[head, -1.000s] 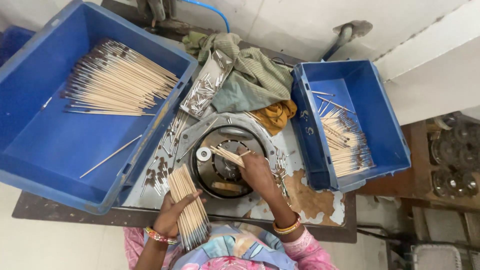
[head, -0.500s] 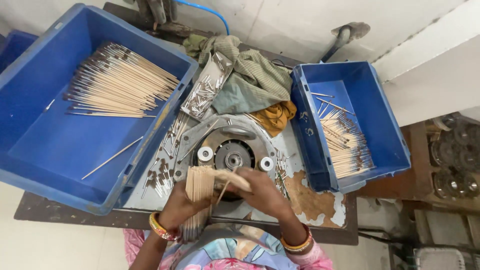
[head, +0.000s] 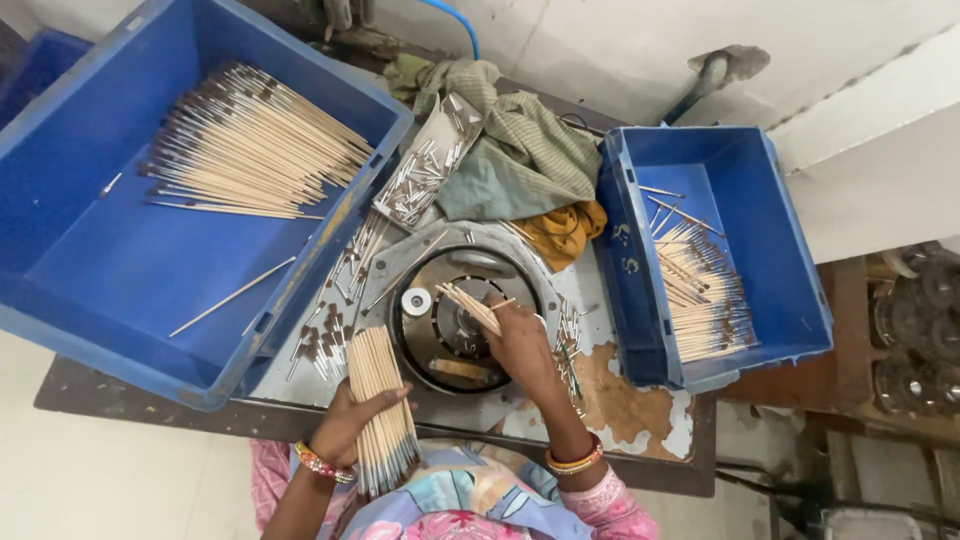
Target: Feeding raw sticks into an incense processing machine and collecting the finished products into plastic bins.
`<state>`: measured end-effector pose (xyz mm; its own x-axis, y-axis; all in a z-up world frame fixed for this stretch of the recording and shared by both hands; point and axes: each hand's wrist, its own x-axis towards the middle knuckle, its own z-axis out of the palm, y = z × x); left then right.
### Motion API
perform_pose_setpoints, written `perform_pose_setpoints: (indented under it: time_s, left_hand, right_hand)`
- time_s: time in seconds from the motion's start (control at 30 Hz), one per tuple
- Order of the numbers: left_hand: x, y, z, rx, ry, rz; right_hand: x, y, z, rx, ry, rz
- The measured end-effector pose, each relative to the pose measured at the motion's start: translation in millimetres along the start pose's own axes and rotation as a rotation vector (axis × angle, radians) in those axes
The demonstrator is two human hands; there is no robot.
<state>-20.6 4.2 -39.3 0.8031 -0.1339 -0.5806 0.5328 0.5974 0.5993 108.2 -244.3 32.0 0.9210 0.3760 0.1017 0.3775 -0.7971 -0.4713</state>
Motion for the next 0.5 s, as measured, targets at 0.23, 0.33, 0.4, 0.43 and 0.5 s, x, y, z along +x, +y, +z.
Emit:
perform_pose_setpoints:
  time_s: [0.23,0.33,0.4,0.43,0.5]
  left_hand:
    - [-1.5,3.0,5.8,0.268,-0.129,0.194]
    - [-14.0,37.5,37.3,0.638,-0.231,0.700]
    - [-23.3,63.6,59.2,0.817,-0.235,0.588]
    - [-15.1,58.2,50.4,0.811,-0.232,0.584]
    - [-0.7,44.5,31.8,0.484,0.037,0.243]
  right_hand:
    - [-21.6,-63.4,-41.6,0.454,0.135,0.065]
    - [-30.0,-65.1,-35.0,0.349,-0.170,-0.132]
    - [-31.7,-54.1,-36.5,0.129,-0.422,-0.034]
    - [-28.8,-52.0,-52.2,0.127,-0.430,-0.034]
    - [-26.6,-48.2,-82.2,0.459,0.078,0.062]
